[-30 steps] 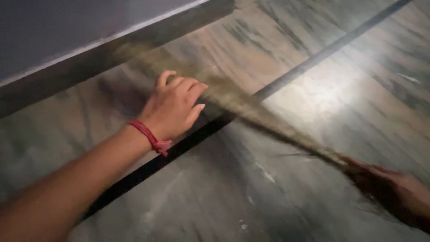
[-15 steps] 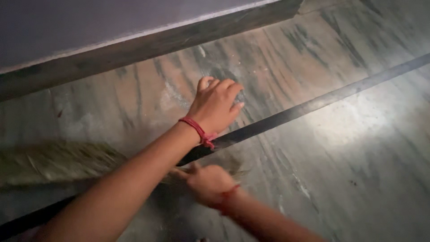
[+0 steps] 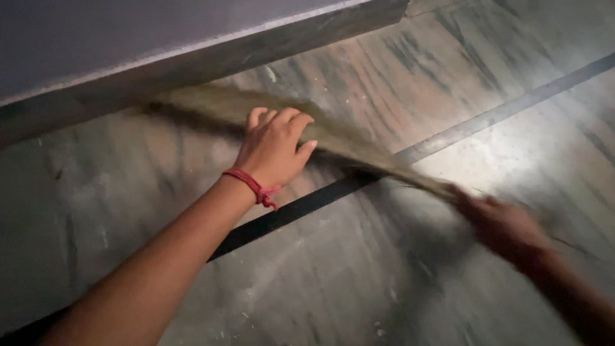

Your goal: The person sweeps a marble floor by hand using a grass broom, moving small white debris across the surface while sitting.

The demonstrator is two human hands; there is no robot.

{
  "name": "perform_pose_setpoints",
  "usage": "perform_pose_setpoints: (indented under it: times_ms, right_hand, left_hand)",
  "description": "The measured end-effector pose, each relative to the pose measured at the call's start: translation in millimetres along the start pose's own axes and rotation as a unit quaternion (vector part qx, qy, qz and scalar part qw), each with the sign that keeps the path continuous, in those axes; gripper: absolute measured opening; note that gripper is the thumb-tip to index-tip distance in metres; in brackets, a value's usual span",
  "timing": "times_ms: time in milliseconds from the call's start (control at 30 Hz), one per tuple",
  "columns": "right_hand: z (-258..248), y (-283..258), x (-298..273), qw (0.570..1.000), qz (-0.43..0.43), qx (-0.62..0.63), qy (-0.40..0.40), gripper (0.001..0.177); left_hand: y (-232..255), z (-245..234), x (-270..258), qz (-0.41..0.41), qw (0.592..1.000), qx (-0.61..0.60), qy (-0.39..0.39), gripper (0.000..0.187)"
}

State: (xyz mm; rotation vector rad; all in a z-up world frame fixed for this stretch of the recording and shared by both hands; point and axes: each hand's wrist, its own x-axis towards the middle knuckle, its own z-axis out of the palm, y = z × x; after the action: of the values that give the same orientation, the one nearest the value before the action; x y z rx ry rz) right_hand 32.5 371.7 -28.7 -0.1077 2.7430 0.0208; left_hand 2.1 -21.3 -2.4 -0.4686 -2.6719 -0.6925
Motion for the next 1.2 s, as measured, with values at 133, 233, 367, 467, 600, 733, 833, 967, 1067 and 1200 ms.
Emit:
perform_pose_setpoints:
  times_ms: [133, 233, 367, 467, 600, 733, 833, 967, 1067, 1200]
  right_hand:
    - [44.3, 91.7, -31.4, 0.970, 0.178, 0.156, 0.048, 0.044]
    - [65.3, 133.9, -44.6, 0.922, 0.276, 0.257, 0.088, 0.039]
    - [88.4, 151.7, -61.2, 0.854, 0.356, 0.360, 0.119, 0.044]
    - [120.2, 139.8, -62.5, 0.900, 0.071, 0.360, 0.233, 0.044]
    - [191.4, 64.5, -45.3, 0.800, 0.172, 0.575, -0.004, 0.055]
    - [217.4, -56.5, -39.9, 0.708, 0.030, 0.700, -0.091, 0.070]
    - [178.7, -146.9, -43.3, 0.683, -0.170, 0.709, 0.045, 0.070]
    - [98.9, -184.1, -60.0, 0.702, -0.058, 0.691, -0.163, 0.055]
    - [58.7, -170.8, -65.0, 0.837, -0.144, 0.520, -0.088, 0.060]
    - [49.7, -136.6, -40.9, 0.877, -0.113, 0.467, 0.020, 0.058]
  left_hand:
    - [-6.9, -1.9, -1.7, 0.006, 1.000, 0.030, 0.004, 0.036]
    - [-3.0, 0.3, -1.5, -0.044, 0.998, 0.011, -0.042, 0.033]
    - [13.0, 12.3, 3.1, -0.037, 0.998, 0.015, -0.055, 0.033]
    - [28.2, 24.5, 4.7, -0.017, 0.998, -0.001, -0.058, 0.035]
    - [49.4, 47.6, -3.3, -0.026, 0.996, -0.022, -0.088, 0.038]
    - [69.6, 90.1, -22.2, -0.181, 0.952, -0.075, -0.237, 0.057]
    - [73.7, 132.3, -42.1, -0.264, 0.893, -0.177, -0.318, 0.088]
    - [37.8, 157.6, -59.2, -0.274, 0.932, -0.133, -0.196, 0.055]
    - [-18.5, 124.7, -51.9, -0.228, 0.962, 0.008, -0.151, 0.049]
    - [-72.1, 60.0, -36.8, -0.203, 0.928, 0.241, -0.199, 0.060]
